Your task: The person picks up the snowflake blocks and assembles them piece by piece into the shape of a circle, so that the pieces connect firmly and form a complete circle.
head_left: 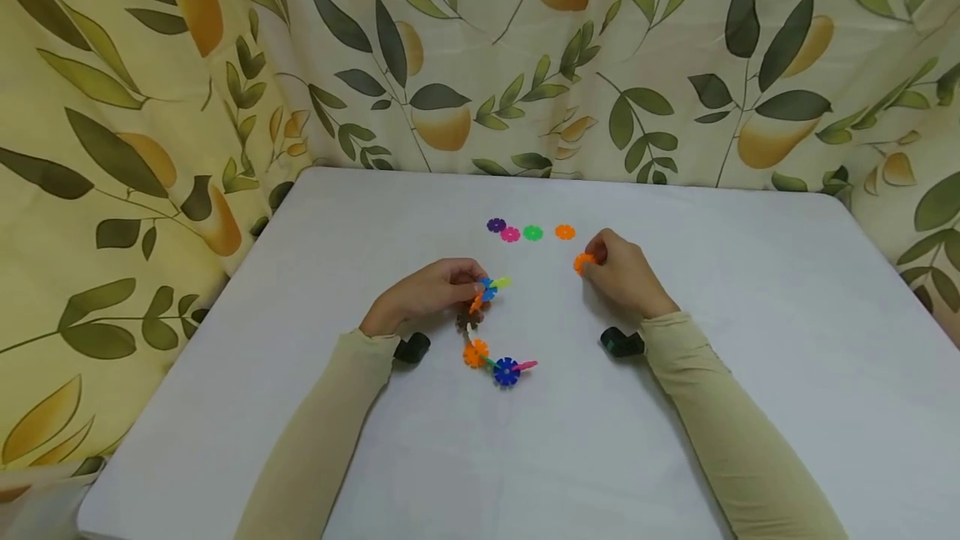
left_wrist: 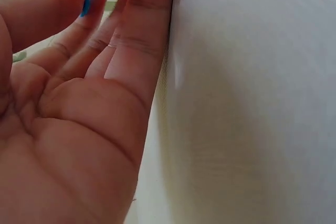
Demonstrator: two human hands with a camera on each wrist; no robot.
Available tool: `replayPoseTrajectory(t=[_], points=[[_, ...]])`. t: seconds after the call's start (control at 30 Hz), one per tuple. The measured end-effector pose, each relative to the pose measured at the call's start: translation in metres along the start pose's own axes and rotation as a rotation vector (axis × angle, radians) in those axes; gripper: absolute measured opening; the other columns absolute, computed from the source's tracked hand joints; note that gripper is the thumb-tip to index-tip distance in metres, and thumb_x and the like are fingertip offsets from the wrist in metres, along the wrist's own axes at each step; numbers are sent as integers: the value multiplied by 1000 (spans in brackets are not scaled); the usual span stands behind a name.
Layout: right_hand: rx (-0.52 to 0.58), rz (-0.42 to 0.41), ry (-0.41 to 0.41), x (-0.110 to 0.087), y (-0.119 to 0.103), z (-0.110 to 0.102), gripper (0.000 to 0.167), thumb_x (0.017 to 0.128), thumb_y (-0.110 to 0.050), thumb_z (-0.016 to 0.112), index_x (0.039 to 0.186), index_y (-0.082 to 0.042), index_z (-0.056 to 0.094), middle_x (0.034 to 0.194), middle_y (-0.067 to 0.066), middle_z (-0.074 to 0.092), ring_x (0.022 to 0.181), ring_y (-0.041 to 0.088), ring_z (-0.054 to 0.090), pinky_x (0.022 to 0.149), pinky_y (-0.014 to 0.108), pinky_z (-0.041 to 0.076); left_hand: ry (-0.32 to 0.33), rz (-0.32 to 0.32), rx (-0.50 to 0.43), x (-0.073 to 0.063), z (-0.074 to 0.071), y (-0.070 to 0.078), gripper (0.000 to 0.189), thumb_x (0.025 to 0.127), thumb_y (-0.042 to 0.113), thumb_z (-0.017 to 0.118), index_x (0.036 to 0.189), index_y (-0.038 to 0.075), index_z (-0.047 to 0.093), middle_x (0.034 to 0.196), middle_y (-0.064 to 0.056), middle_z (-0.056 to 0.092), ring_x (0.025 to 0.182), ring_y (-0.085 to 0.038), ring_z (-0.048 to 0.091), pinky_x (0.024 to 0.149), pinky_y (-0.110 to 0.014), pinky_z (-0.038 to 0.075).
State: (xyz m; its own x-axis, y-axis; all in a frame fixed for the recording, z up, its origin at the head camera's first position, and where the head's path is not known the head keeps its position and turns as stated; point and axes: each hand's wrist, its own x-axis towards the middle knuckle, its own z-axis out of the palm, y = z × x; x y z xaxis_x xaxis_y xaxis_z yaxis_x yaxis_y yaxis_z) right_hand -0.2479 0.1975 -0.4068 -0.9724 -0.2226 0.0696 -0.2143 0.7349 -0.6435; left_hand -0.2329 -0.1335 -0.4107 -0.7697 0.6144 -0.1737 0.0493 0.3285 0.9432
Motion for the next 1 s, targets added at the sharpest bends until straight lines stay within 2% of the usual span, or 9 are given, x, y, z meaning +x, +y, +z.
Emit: replayPoseTrajectory(t=[0.17, 0.37, 0.5, 0.67, 0.83, 1.0], points=[[103, 17, -56, -1, -9, 2, 25, 100, -7, 67, 122, 5, 64, 106, 21, 67, 92, 33, 61, 81, 40, 51, -12, -6, 3, 1, 1, 2, 25, 112, 10, 54, 133, 0, 64, 107, -12, 76, 95, -26, 68, 93, -34, 56], [310, 11, -165, -5, -26, 8, 24, 101, -5, 68, 123, 5, 67, 84, 12, 65, 66, 22, 57, 61, 28, 49, -4, 5, -3, 4, 3, 3, 25, 113, 10, 51, 131, -2, 62, 106, -13, 77, 93, -26, 67, 90, -32, 56], [424, -4, -231, -9, -38, 12, 22, 102, -5, 68, 122, 4, 67, 78, 10, 63, 63, 20, 54, 58, 29, 47, 10, -8, -7, 5, 6, 5, 24, 112, 12, 52, 129, -2, 62, 106, -13, 77, 93, -26, 67, 91, -32, 55], [458, -25, -282, -14, -48, 21, 20, 102, -4, 68, 120, 3, 67, 77, 9, 64, 63, 21, 55, 59, 30, 48, 15, -43, -30, 6, 7, 4, 22, 112, 13, 52, 127, -1, 61, 106, -12, 78, 93, -26, 68, 92, -33, 56], [456, -22, -274, -15, -50, 27, 19, 102, -4, 66, 120, 3, 66, 75, 11, 63, 63, 23, 55, 59, 30, 49, 1, -27, -51, 5, 7, 4, 21, 113, 11, 50, 126, -1, 60, 108, -14, 78, 95, -28, 70, 94, -35, 56], [442, -27, -281, -13, -53, 31, 19, 104, -7, 66, 120, 1, 68, 76, 12, 63, 63, 23, 55, 60, 30, 49, 10, -28, -39, 3, 6, 6, 20, 112, 12, 50, 125, 1, 60, 107, -11, 80, 87, -25, 67, 84, -32, 55]])
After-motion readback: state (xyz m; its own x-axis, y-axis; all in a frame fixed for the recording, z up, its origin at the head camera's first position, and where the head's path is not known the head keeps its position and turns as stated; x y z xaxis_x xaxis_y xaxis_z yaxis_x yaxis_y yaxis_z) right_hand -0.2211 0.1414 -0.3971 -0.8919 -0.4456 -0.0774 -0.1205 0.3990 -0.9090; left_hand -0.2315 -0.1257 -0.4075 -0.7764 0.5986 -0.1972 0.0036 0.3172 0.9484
